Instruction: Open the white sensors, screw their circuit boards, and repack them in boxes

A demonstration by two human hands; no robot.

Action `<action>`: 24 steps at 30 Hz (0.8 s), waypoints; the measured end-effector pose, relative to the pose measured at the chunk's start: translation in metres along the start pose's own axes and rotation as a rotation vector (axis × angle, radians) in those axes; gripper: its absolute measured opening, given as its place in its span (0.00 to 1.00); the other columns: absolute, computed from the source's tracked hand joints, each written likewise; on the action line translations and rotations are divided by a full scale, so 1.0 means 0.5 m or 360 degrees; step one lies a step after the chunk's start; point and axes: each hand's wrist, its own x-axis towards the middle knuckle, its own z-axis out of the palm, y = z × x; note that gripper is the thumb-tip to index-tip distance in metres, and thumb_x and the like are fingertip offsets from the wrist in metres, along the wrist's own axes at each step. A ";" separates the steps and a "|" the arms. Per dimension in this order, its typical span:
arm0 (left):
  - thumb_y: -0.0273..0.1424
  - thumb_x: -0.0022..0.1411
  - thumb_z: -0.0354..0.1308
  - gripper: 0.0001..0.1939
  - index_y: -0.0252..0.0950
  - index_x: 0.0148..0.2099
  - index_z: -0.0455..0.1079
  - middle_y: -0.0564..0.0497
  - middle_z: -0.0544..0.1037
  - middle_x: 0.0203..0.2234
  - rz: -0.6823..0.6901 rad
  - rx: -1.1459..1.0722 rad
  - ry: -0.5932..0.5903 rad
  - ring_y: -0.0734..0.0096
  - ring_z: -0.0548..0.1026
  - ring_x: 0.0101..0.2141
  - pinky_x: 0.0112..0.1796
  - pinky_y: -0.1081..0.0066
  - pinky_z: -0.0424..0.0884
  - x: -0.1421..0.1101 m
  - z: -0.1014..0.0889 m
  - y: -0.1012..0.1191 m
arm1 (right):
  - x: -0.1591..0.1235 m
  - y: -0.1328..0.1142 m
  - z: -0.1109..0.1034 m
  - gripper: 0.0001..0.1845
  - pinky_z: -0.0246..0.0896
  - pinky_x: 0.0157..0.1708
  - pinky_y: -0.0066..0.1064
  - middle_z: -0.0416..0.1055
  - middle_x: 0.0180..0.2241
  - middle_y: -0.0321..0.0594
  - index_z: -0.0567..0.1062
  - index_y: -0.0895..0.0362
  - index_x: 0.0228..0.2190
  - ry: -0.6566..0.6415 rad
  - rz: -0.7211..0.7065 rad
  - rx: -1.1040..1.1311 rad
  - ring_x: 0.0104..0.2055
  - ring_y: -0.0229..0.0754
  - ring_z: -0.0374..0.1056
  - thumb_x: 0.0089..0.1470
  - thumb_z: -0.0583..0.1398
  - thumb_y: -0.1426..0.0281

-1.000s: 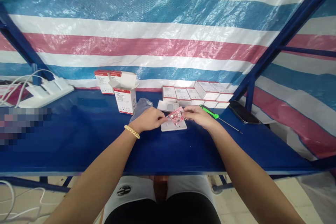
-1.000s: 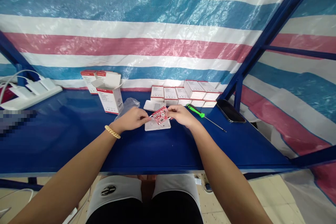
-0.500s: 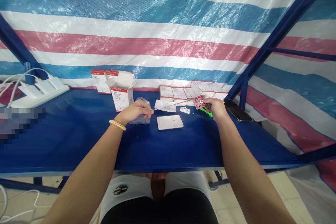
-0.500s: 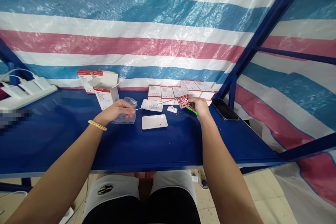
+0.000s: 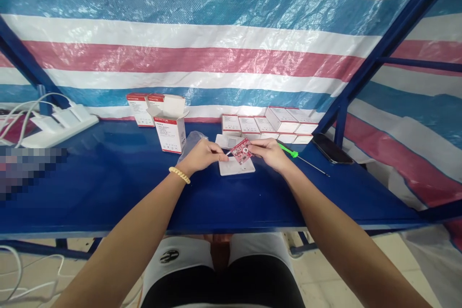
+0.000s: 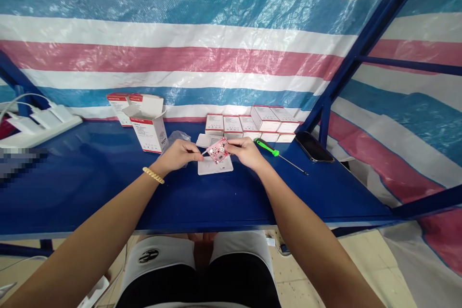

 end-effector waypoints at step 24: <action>0.41 0.51 0.66 0.30 0.37 0.55 0.68 0.43 0.77 0.48 0.0350 0.0929 0.0161 0.54 0.76 0.46 0.47 0.57 0.70 -0.009 0.042 0.031 | -0.011 -0.017 0.036 0.15 0.55 0.28 0.30 0.71 0.23 0.35 0.78 0.57 0.27 -0.0258 -0.0156 -0.0283 0.26 0.36 0.62 0.50 0.63 0.57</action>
